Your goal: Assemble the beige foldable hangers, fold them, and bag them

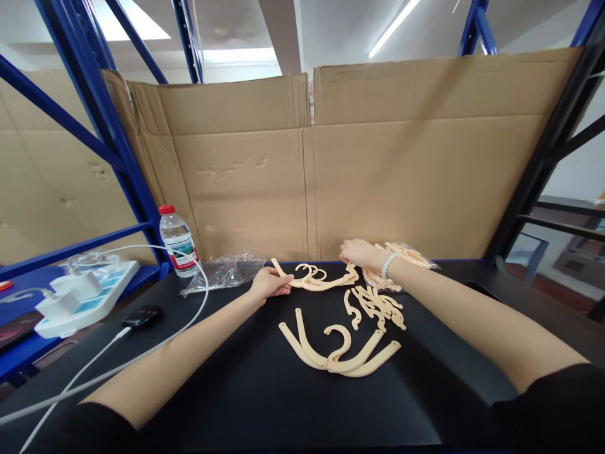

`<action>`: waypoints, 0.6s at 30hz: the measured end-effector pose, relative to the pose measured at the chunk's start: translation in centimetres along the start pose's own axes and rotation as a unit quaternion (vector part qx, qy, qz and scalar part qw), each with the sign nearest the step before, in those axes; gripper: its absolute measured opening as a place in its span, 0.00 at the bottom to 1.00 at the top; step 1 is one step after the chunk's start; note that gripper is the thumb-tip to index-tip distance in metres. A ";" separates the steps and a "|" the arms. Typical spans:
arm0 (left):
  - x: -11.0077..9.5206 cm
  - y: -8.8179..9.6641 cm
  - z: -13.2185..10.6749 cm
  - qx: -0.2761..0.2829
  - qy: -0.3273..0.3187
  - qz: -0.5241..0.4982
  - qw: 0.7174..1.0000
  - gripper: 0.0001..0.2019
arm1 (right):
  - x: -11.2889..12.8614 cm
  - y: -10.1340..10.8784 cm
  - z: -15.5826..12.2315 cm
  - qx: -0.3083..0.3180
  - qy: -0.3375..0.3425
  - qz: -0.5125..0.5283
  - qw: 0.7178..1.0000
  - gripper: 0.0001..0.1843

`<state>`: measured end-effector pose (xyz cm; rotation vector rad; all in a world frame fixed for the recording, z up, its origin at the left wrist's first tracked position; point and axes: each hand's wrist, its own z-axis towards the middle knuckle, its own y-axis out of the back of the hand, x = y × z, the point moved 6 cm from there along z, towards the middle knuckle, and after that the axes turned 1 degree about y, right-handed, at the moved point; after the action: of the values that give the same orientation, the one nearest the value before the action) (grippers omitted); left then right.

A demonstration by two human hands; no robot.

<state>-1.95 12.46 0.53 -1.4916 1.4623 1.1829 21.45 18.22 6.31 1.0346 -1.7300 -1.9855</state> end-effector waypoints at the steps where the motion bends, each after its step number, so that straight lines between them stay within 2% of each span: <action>1: 0.0 -0.1 0.0 -0.001 -0.002 0.006 1.000 0.17 | 0.3 -0.2 0.2 0.002 0.002 -0.001 1.000 0.17; 6: -0.1 0.1 0.0 -0.016 -0.015 0.030 0.999 0.17 | 0.6 -0.1 -0.4 -0.019 0.002 0.021 1.000 0.17; 8: -0.2 0.4 0.0 -0.025 -0.027 0.032 0.999 0.17 | -0.1 0.6 -1.3 -0.049 -0.004 0.040 0.998 0.15; 11: -0.6 0.9 -0.4 -0.031 -0.056 0.037 0.997 0.16 | -1.4 2.2 -3.4 -0.113 -0.028 0.078 0.990 0.09; 15: -1.4 1.0 -3.3 -0.018 -0.132 0.062 0.989 0.13 | -1.9 4.2 -7.3 -0.196 -0.067 0.140 0.968 0.17; 18: -1.9 -0.2 -7.0 0.034 -0.203 0.103 0.973 0.14 | 0.0 4.2 -10.1 -0.227 -0.081 0.192 0.951 0.16</action>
<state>-0.82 6.50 4.49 -0.9928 1.3773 1.4455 27.48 9.99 10.25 0.3587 -1.3155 -2.0988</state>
